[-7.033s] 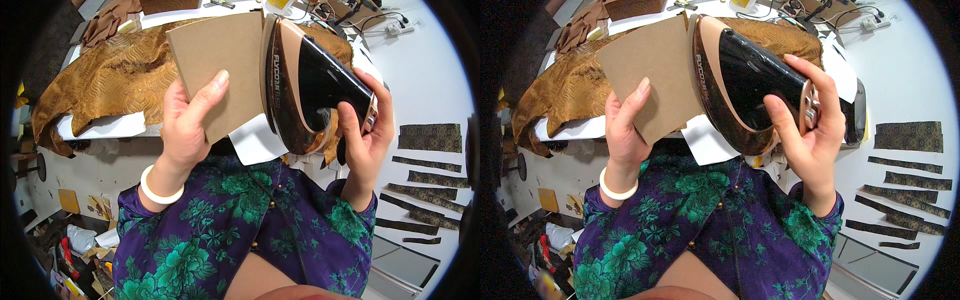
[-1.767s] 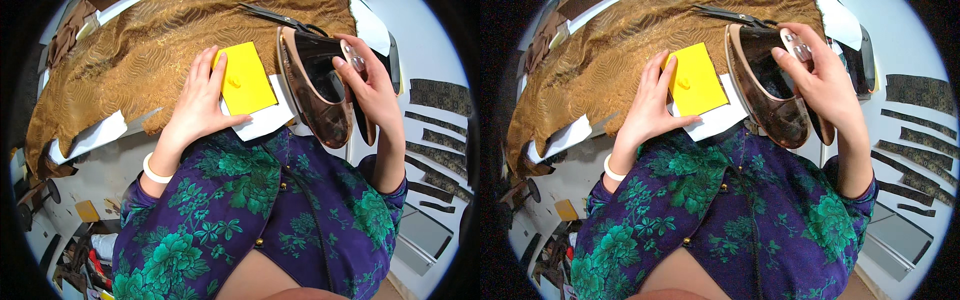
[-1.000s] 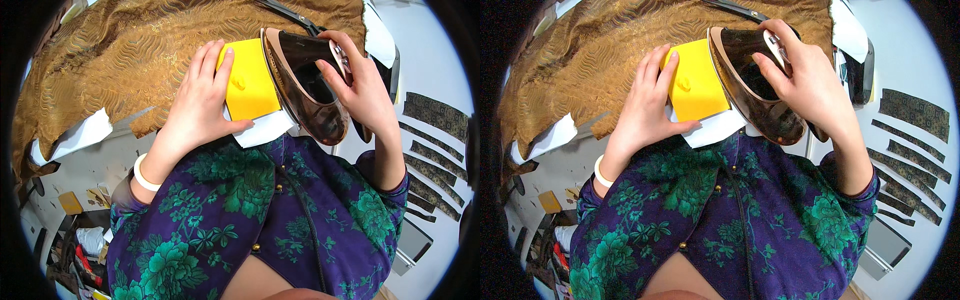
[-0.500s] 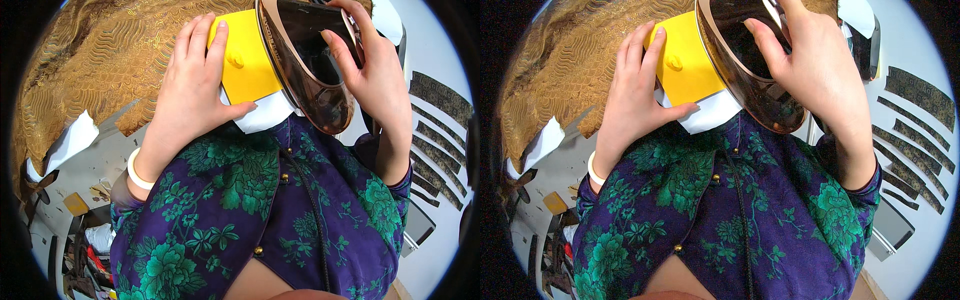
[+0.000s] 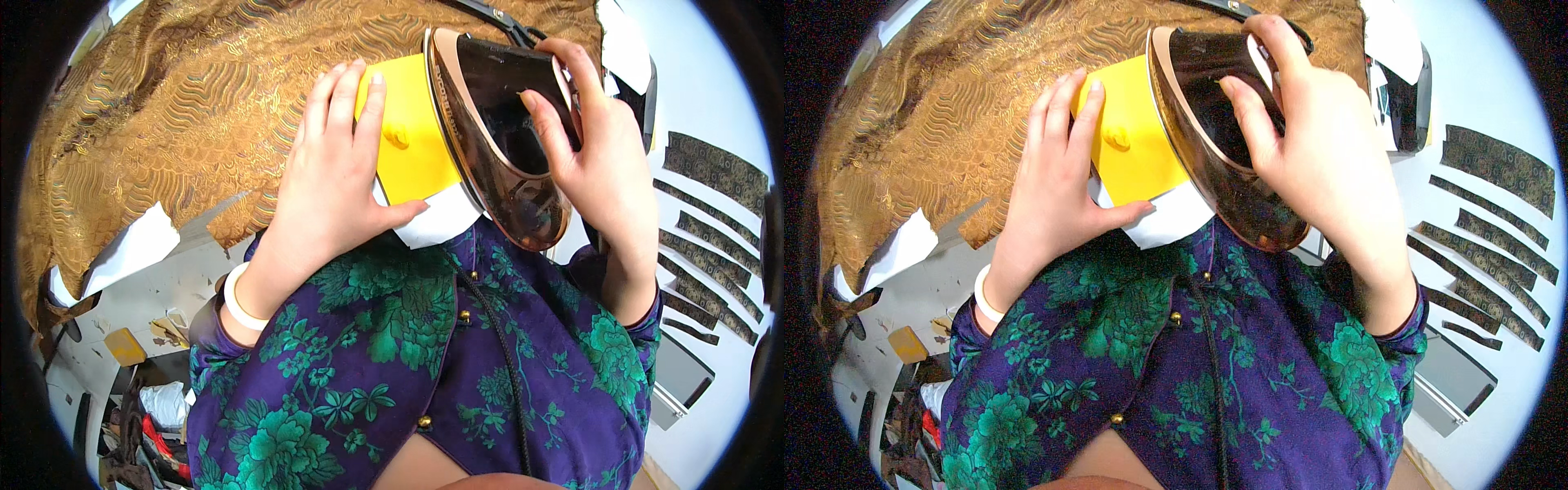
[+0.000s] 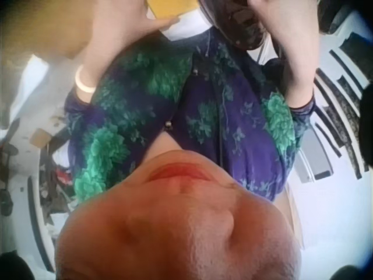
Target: The person uses scissors to cut a piece of patterned brown fabric, then uses an iron to press the cut edge. They repeat the cutting and ironing process on another section of the fabric.
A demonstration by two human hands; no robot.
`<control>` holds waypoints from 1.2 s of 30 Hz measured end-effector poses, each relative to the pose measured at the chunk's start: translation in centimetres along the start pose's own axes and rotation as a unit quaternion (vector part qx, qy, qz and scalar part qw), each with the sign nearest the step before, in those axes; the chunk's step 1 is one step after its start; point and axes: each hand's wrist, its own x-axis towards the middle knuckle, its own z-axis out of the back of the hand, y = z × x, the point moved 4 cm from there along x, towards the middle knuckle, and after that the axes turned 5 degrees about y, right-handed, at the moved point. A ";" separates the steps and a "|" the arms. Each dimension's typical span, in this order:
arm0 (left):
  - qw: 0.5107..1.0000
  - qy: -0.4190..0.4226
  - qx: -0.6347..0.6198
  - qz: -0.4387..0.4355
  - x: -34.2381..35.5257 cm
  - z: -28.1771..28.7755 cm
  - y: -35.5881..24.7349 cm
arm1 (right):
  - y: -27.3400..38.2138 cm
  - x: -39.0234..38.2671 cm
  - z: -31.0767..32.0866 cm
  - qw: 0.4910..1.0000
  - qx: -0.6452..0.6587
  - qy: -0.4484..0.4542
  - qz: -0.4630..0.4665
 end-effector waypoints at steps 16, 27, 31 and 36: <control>1.000 0.002 0.001 -0.001 0.2 -0.1 -0.1 | 0.4 0.2 -0.2 0.999 0.005 -0.041 0.019; 1.000 0.000 0.010 -0.002 0.3 -0.2 -0.4 | 0.5 -0.1 0.0 0.999 -0.005 -0.049 0.020; 1.000 -0.005 0.006 -0.007 0.4 -0.2 -0.5 | 0.4 -0.2 0.0 0.998 -0.006 -0.051 0.020; 1.000 -0.009 0.009 -0.009 0.5 -0.3 -0.7 | 0.4 -0.2 0.2 0.999 -0.011 -0.041 0.004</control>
